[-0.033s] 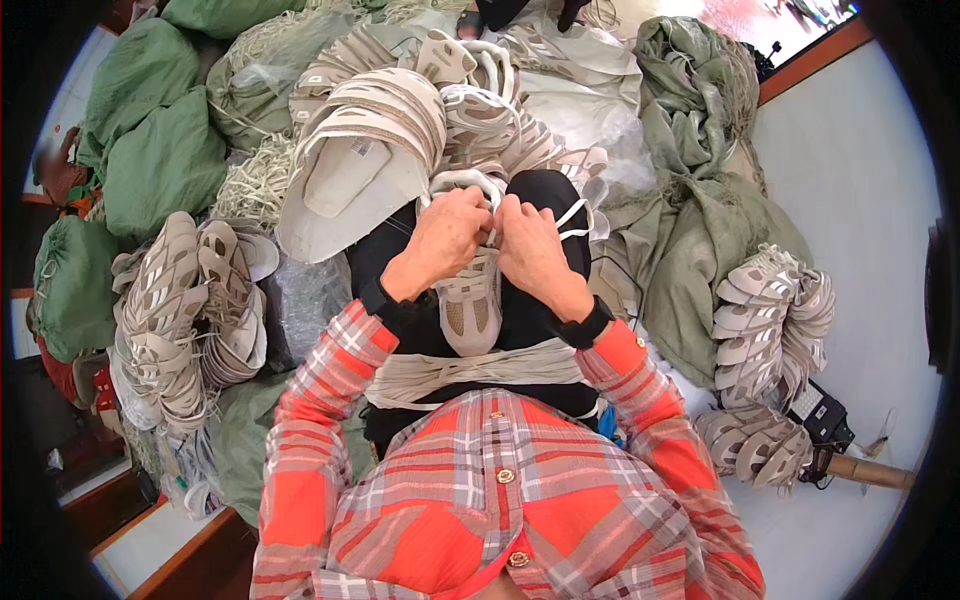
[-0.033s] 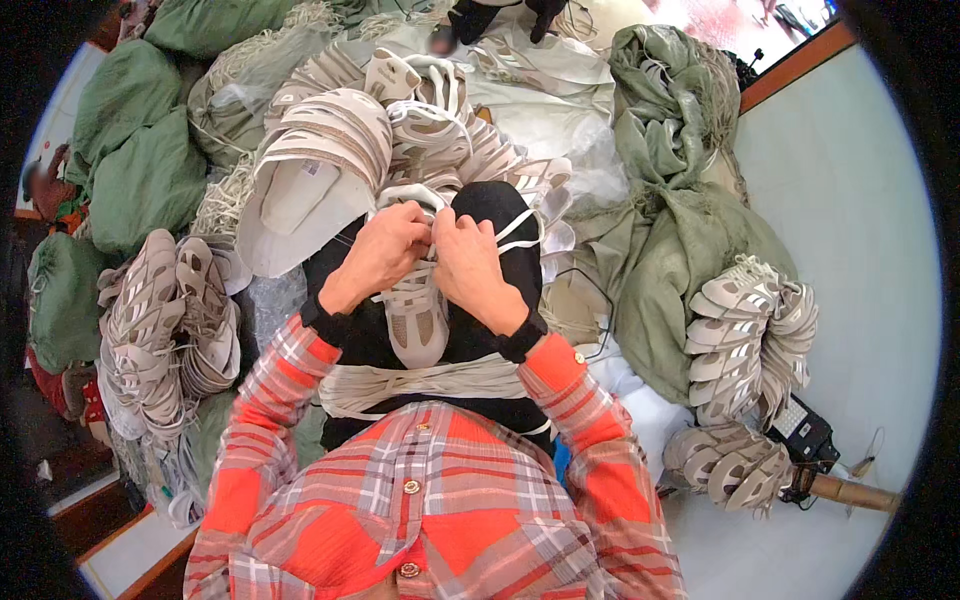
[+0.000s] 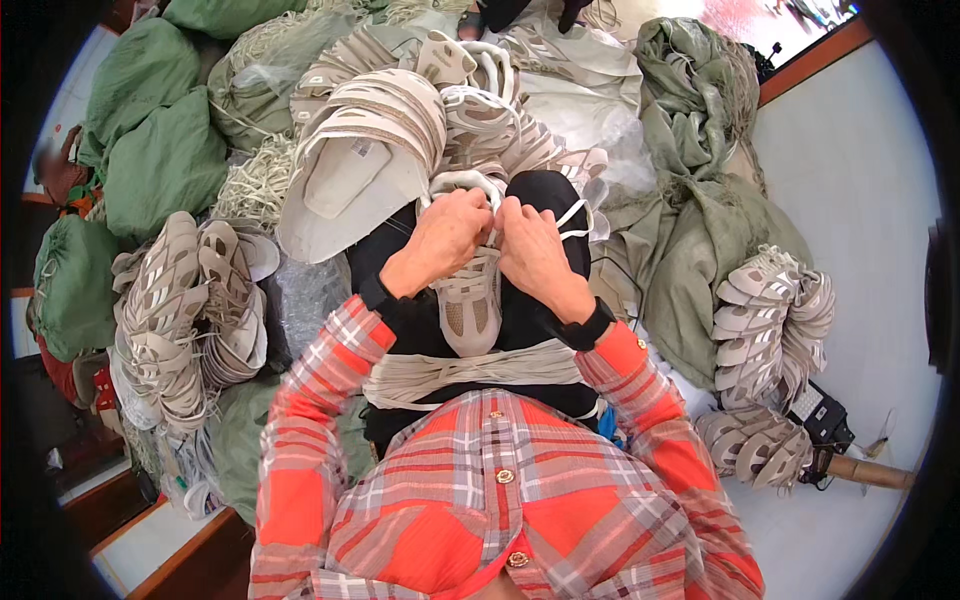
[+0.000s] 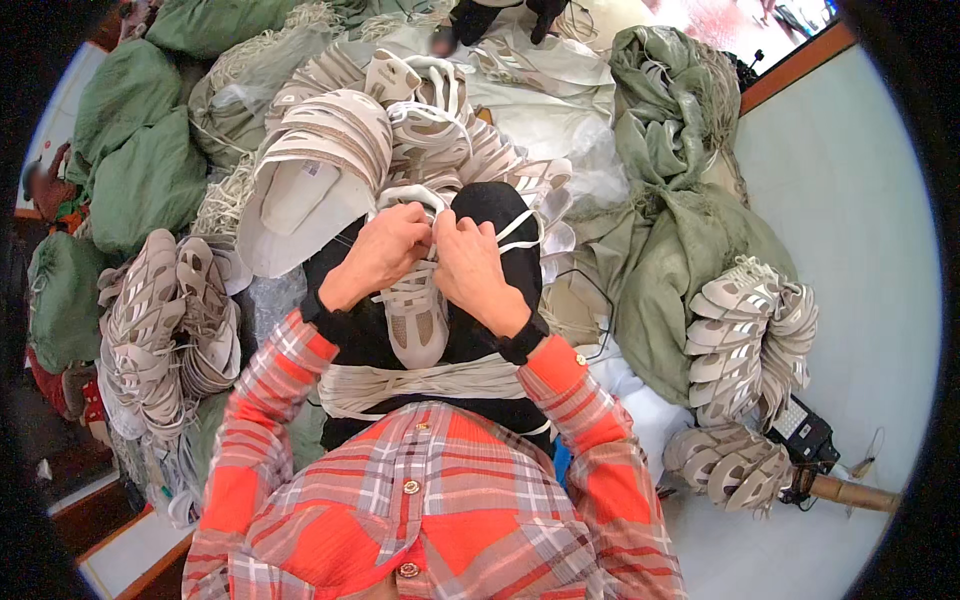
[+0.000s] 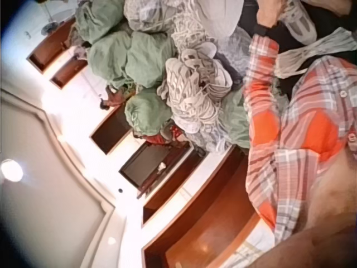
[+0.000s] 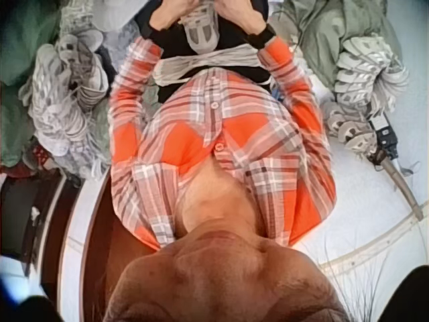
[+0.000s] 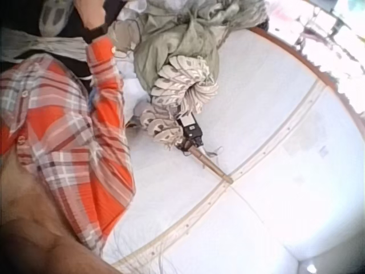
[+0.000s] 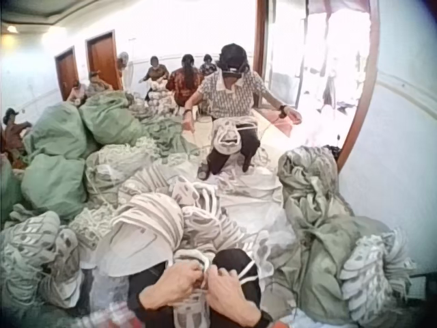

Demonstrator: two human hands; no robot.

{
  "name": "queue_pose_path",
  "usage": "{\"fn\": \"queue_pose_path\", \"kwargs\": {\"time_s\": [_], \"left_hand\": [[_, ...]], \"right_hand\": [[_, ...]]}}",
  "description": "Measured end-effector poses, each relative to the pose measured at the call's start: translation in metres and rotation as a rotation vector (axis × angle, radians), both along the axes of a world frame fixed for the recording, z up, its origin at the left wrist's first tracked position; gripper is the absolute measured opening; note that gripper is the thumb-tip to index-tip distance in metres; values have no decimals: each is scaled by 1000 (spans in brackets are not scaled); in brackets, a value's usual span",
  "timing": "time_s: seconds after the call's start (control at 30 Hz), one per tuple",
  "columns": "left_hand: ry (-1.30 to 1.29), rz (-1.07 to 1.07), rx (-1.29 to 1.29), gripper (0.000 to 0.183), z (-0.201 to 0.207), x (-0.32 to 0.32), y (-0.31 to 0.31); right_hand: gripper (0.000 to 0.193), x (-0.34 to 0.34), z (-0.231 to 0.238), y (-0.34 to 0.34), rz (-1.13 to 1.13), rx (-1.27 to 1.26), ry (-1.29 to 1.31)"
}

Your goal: Thread laces through the eyelets of a shoe upper.

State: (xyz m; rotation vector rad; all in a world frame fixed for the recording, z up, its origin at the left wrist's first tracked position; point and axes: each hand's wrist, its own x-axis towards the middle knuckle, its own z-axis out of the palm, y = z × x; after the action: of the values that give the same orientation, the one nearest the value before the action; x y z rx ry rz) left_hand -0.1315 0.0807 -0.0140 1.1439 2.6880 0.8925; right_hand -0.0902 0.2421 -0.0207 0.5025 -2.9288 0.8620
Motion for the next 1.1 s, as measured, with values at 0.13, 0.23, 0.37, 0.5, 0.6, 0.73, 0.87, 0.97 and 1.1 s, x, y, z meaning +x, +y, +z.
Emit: {"fn": "queue_pose_path", "kwargs": {"time_s": [0.13,0.23,0.37,0.5,0.6,0.73,0.87,0.97,1.1], "left_hand": [[299,46,-141,6,26,-14,-18],[250,184,-95,8,52,-23,-37],[-633,239,146,12,51,-21,-43],[-1337,275,684,10,32,1,-53],[-1547,293,1045,8,32,17,-63],[-1249,-12,2049,9,64,29,-128],[-893,77,2117,15,92,39,-191],[-655,-32,2082,15,121,39,-235],[-487,58,1877,11,151,51,-245]], "right_hand": [[14,9,23,12,73,126,267],[15,15,22,5,121,90,233],[16,5,17,-3,198,126,204],[16,-4,17,-6,280,209,106],[20,-13,37,6,399,172,-289],[16,-5,85,37,564,-56,-582],[19,-20,56,38,557,-71,-546],[18,-35,30,38,374,-242,-571],[16,-39,20,30,319,-421,-558]]}}
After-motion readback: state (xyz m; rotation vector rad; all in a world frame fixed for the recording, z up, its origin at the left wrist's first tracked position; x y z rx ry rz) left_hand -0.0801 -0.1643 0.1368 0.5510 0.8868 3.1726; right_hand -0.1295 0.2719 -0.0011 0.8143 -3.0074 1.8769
